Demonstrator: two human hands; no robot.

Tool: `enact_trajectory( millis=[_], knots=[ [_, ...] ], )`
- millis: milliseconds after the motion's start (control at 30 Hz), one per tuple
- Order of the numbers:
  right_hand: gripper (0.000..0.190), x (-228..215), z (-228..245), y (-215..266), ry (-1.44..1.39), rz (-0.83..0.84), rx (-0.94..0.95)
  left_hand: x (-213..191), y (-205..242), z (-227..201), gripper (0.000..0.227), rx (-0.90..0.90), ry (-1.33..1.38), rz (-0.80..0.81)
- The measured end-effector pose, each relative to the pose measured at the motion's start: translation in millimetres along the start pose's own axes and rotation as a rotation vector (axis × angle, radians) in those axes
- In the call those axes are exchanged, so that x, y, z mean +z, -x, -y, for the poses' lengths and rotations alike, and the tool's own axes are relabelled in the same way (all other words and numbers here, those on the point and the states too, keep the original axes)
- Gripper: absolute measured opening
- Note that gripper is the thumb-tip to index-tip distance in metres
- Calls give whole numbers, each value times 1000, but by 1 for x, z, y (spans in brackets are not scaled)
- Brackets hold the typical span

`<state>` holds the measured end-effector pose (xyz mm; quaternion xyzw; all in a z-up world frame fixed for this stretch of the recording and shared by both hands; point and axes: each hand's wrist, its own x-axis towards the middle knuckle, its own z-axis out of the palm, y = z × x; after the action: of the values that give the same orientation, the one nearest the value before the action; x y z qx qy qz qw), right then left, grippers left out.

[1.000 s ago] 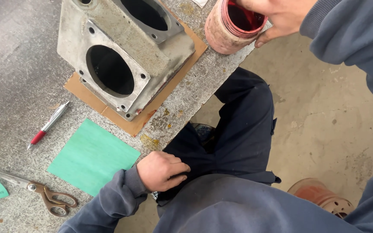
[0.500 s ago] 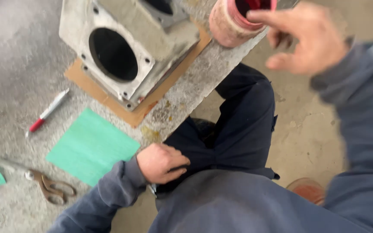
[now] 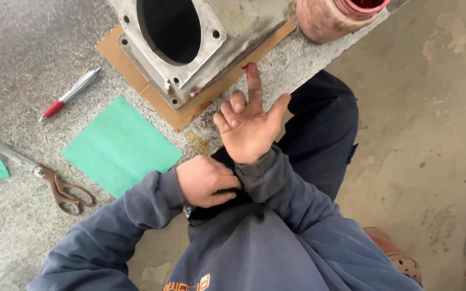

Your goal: The person dips a finger into a jar of red sealant and spreads it along the flange edge of a cast metal housing. They then press a green paper sheet against the flange to transfer the outline, and begin cutting the paper along the transferred mark with scissors.

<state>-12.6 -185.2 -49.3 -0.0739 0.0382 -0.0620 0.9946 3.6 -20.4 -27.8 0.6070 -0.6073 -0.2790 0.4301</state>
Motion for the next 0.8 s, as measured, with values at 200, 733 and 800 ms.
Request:
enact_trajectory(
  millis=[200,733,800],
  knots=[
    [83,-5,-10,-5,-16,48,-11,4,2,3,18,-29,12,3],
    [74,-7,-19,-11,-83,31,-29,8,4,5,19,-48,-7,14],
    [74,-5,-22,-11,-77,42,-37,9,4,6,19,-53,-11,14]
  ],
)
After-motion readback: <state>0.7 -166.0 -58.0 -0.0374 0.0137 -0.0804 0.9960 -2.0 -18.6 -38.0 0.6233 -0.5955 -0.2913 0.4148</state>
